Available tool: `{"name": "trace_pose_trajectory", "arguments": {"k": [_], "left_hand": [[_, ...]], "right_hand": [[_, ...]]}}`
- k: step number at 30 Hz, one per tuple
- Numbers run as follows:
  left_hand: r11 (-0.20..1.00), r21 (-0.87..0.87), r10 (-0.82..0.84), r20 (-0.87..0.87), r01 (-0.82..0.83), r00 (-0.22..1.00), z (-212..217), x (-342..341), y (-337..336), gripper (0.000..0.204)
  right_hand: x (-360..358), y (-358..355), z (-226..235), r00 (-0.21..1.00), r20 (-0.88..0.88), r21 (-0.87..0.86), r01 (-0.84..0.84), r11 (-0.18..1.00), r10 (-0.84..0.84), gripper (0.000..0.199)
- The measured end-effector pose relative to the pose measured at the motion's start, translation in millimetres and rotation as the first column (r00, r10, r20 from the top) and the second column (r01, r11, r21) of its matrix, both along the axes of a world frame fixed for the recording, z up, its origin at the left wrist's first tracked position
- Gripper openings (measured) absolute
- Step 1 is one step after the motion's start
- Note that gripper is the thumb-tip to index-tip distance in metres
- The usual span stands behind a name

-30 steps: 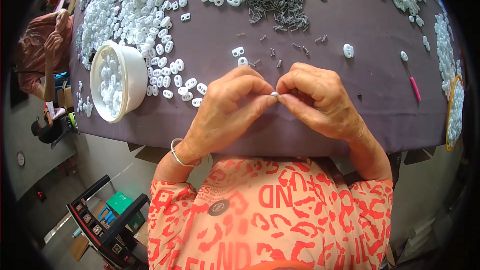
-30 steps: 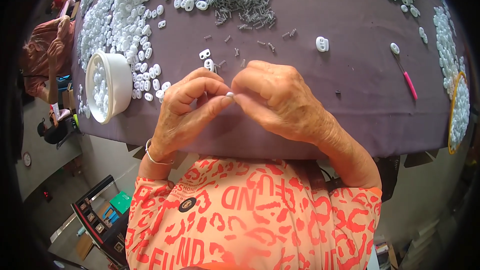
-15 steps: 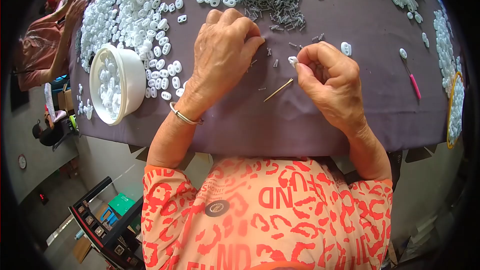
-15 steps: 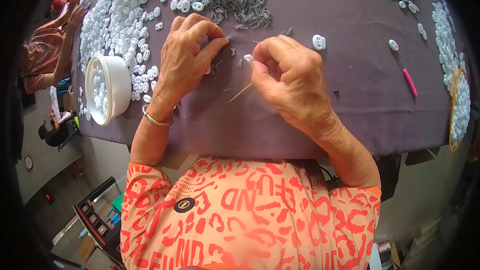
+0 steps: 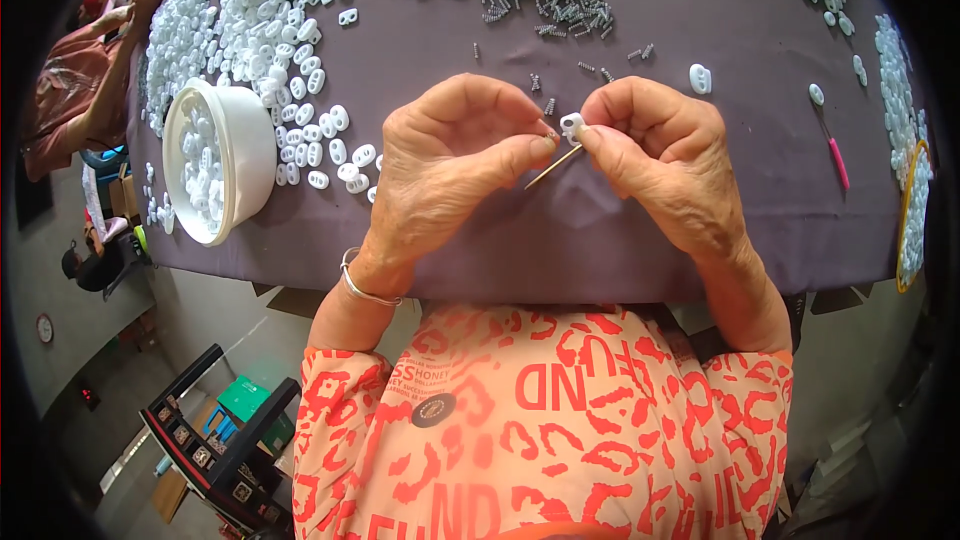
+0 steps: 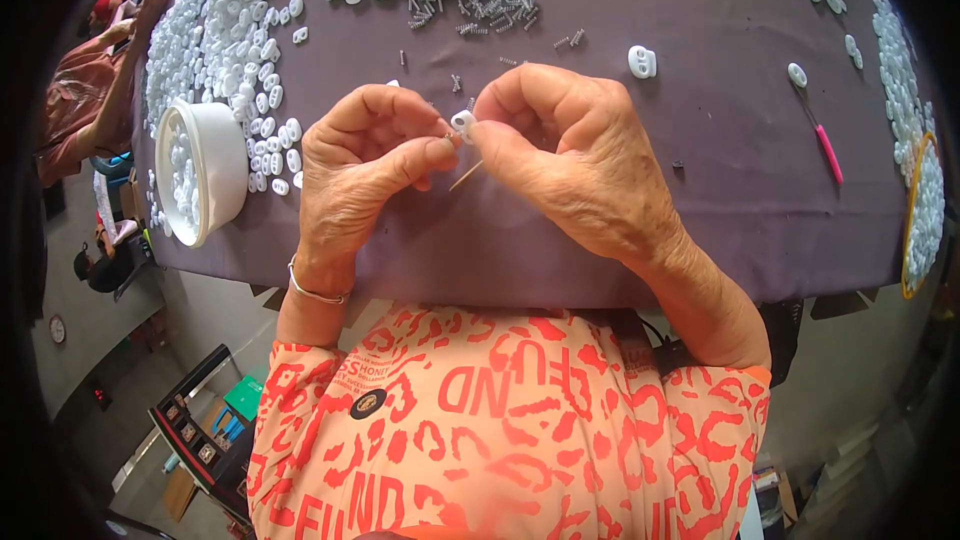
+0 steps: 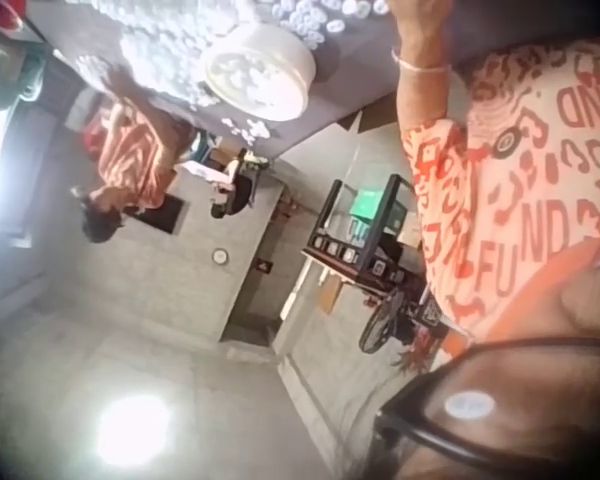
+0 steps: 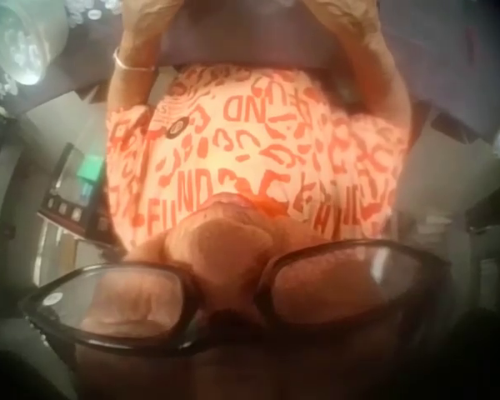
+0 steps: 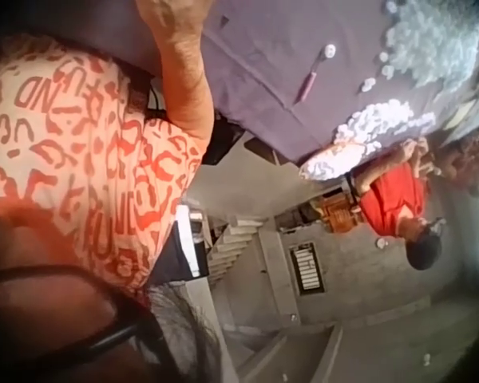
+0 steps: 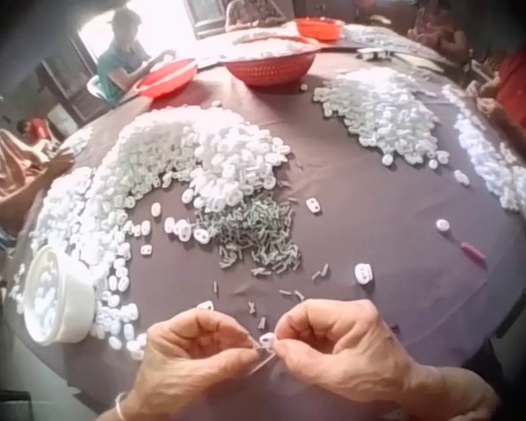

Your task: The person assembles plastic cord locks by inserting springs into the plastic components and pressing the pieces together by hand.

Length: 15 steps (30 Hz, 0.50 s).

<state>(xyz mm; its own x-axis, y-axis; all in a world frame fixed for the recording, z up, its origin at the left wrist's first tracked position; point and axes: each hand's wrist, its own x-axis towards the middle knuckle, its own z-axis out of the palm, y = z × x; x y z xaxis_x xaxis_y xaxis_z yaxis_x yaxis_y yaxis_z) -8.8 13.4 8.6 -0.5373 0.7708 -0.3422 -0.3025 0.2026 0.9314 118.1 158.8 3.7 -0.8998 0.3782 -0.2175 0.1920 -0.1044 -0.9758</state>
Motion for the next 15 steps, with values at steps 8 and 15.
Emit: {"name": "trace_pose_trajectory", "arguments": {"k": [8,15], "left_hand": [[1.000,0.010,0.026,0.064,-0.027,0.998,-6,3,1,0.031],[1.000,-0.025,0.016,0.037,-0.015,0.999,-5,5,1,0.031]], "right_hand": [[-1,-2,-3,0.999,0.047,0.032,-0.026,0.999,0.024,0.009],[0,-4,-5,0.998,0.055,0.034,-0.027,0.999,0.025,0.008]]}}
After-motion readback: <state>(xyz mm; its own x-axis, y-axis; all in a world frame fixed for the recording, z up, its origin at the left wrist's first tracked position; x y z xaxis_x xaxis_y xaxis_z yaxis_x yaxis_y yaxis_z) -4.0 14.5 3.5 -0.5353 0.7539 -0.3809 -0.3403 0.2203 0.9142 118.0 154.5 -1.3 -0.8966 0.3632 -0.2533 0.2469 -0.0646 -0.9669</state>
